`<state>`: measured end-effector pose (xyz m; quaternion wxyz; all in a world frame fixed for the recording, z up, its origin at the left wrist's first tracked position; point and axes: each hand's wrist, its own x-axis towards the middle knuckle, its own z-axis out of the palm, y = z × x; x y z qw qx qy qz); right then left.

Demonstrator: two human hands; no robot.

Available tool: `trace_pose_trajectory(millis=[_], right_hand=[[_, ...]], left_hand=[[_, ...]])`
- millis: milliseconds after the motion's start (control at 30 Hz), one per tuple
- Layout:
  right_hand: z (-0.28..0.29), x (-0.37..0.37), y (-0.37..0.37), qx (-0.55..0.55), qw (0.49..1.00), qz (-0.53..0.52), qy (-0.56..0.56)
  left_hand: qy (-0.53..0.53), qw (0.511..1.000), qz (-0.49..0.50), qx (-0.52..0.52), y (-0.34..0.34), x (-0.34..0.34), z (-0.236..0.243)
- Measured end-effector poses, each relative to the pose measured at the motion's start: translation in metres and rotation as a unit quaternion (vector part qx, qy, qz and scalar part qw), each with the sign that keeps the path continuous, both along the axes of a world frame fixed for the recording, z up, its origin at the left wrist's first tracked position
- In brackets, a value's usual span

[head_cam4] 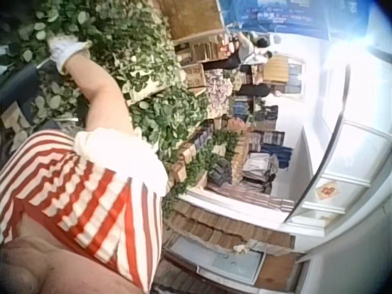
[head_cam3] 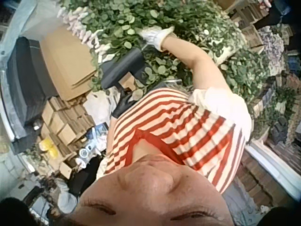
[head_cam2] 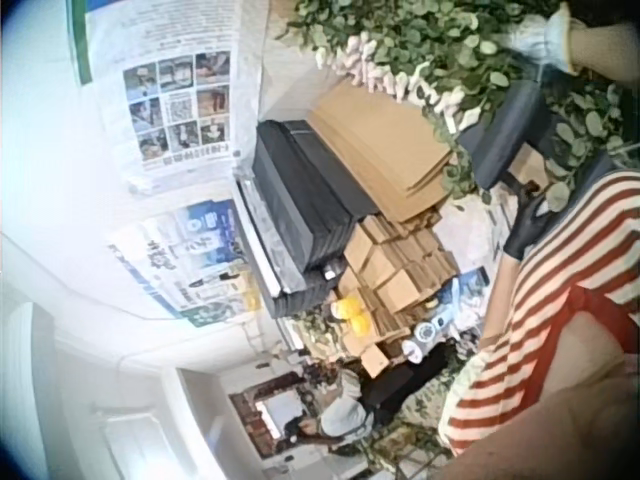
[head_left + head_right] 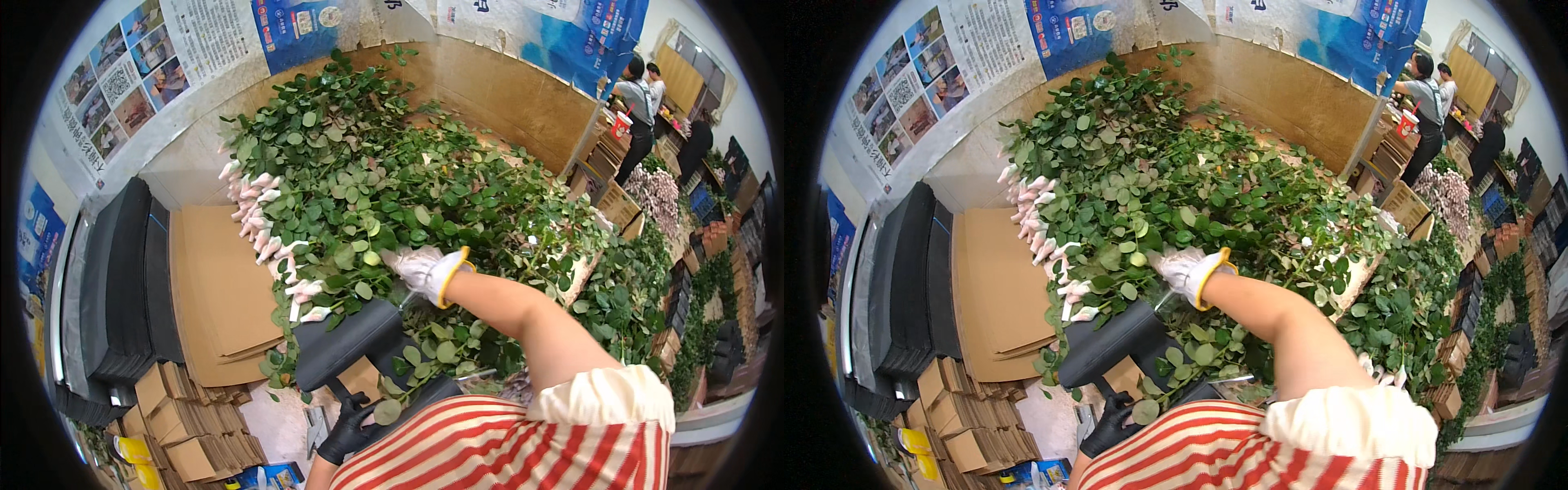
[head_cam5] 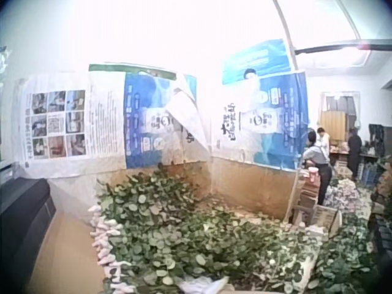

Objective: The person arranges pink roses and green leaves into a black rectangular container. They pick up the flowers and leaves from a table, place them into the container, and adjust their positions.

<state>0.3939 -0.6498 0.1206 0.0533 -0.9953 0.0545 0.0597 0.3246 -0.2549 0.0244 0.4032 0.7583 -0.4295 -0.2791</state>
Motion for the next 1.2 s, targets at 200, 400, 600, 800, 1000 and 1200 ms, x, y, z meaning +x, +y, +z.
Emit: trace_pose_trajectory(millis=[200, 400, 600, 800, 1000, 1200], right_hand=[[0.003, 0.036, -0.023, -0.064, 0.988, 0.078, -0.121], [0.141, 0.030, -0.070, -0.254, 0.956, -0.073, -0.124], [0.198, -0.103, -0.038, -0.032, 0.955, 0.072, -0.285], [0.038, -0.162, 0.038, -0.056, 0.988, 0.126, 0.062], [0.039, -0.138, 0.001, 0.106, 0.965, 0.130, 0.203], [0.031, -0.002, -0.008, 0.120, 0.992, -0.032, 0.009]], left_hand=[[0.213, 0.959, 0.184, -0.032, -0.003, -0.008, -0.003], [0.104, 0.987, 0.124, -0.017, 0.004, -0.014, -0.014], [0.054, 0.991, 0.037, -0.120, 0.010, -0.009, -0.017], [0.054, 0.984, 0.112, -0.130, 0.005, -0.021, -0.009], [0.000, 0.994, 0.028, -0.101, 0.003, -0.006, 0.000], [-0.009, 0.996, 0.001, -0.090, 0.001, 0.001, 0.002]])
